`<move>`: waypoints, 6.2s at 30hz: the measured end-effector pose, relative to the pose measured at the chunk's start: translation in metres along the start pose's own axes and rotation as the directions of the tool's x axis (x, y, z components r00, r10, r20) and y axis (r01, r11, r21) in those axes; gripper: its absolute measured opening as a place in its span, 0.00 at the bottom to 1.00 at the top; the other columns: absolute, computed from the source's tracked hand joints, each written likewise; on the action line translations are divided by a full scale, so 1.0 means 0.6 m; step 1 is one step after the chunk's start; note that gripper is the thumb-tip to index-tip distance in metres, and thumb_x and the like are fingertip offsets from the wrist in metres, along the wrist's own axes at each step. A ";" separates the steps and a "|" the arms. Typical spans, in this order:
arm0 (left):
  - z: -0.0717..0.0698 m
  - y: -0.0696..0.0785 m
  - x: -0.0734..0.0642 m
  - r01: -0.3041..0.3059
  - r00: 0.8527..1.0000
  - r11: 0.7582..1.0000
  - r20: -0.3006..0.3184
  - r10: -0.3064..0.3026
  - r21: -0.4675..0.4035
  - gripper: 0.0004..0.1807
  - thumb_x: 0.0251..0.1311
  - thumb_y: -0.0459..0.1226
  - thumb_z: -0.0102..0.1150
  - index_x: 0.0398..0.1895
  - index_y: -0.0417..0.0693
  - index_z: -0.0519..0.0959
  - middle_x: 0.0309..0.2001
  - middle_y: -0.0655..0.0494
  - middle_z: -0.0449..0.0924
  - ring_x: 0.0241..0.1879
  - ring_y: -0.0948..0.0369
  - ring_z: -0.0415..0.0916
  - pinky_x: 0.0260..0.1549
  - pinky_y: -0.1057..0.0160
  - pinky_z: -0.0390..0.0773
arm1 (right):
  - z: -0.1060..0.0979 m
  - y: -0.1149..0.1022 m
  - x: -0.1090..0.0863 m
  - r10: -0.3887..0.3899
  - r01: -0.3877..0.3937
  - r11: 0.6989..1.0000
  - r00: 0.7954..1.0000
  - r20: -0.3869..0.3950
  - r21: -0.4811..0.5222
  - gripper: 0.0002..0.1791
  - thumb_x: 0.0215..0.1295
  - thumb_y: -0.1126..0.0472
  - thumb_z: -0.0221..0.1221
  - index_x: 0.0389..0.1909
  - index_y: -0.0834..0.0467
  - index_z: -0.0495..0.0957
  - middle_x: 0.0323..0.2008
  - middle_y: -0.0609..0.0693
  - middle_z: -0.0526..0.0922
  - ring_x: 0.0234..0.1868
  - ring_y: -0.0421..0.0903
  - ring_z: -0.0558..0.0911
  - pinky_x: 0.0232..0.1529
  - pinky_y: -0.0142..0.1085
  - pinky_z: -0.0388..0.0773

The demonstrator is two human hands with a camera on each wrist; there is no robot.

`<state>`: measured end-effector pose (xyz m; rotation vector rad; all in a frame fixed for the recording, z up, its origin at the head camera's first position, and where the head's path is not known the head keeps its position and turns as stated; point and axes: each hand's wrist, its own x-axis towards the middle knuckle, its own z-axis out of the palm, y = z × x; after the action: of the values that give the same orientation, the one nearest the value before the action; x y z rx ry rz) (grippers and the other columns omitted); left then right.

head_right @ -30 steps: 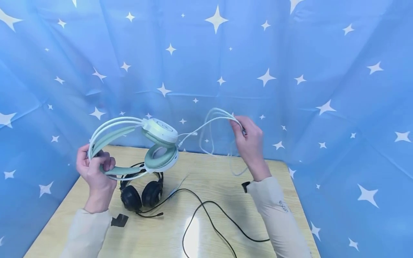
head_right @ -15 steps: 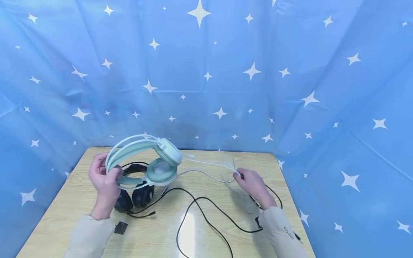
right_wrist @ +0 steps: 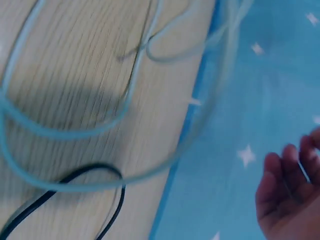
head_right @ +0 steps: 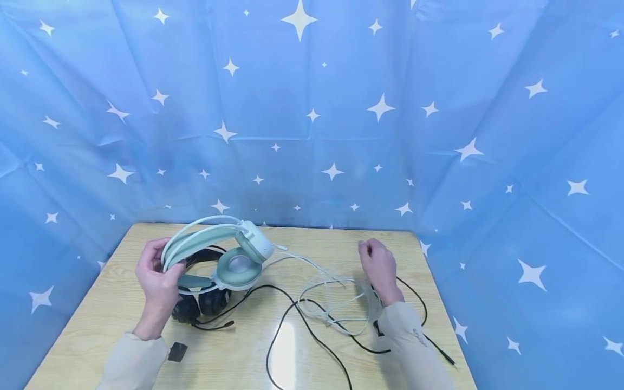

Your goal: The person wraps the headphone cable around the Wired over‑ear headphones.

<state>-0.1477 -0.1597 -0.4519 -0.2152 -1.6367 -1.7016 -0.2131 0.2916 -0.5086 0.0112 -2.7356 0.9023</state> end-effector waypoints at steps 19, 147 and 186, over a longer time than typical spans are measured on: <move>-0.022 0.013 -0.008 -0.013 0.999 1.000 -0.044 0.014 0.014 0.21 0.42 0.12 0.54 0.45 0.19 0.75 0.34 0.60 0.85 0.30 0.68 0.77 0.29 0.74 0.73 | 0.154 -0.021 0.007 0.117 0.033 0.938 0.907 0.405 -0.345 0.17 0.62 0.62 0.63 0.15 0.56 0.71 0.15 0.47 0.68 0.19 0.47 0.67 0.23 0.42 0.70; 0.072 -0.005 0.012 0.221 0.971 0.975 0.085 -0.223 0.030 0.23 0.44 0.18 0.54 0.48 0.30 0.76 0.32 0.62 0.81 0.30 0.64 0.73 0.30 0.71 0.72 | -0.085 -0.179 -0.094 -0.669 0.607 0.724 0.733 0.120 0.328 0.14 0.72 0.67 0.61 0.51 0.49 0.85 0.28 0.34 0.76 0.20 0.28 0.65 0.24 0.26 0.69; 0.060 -0.009 0.013 0.244 0.766 0.960 0.635 -0.102 -0.140 0.24 0.41 0.20 0.50 0.48 0.33 0.77 0.23 0.62 0.71 0.22 0.62 0.64 0.25 0.67 0.66 | -0.038 -0.212 0.040 -0.475 0.305 0.859 0.775 0.417 0.411 0.12 0.77 0.51 0.58 0.50 0.49 0.87 0.32 0.44 0.82 0.25 0.41 0.70 0.33 0.38 0.73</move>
<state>-0.1697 -0.1307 -0.4456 -0.8396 -1.9776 -2.0974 -0.2193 0.2039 -0.4106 0.9933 -2.8000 1.3495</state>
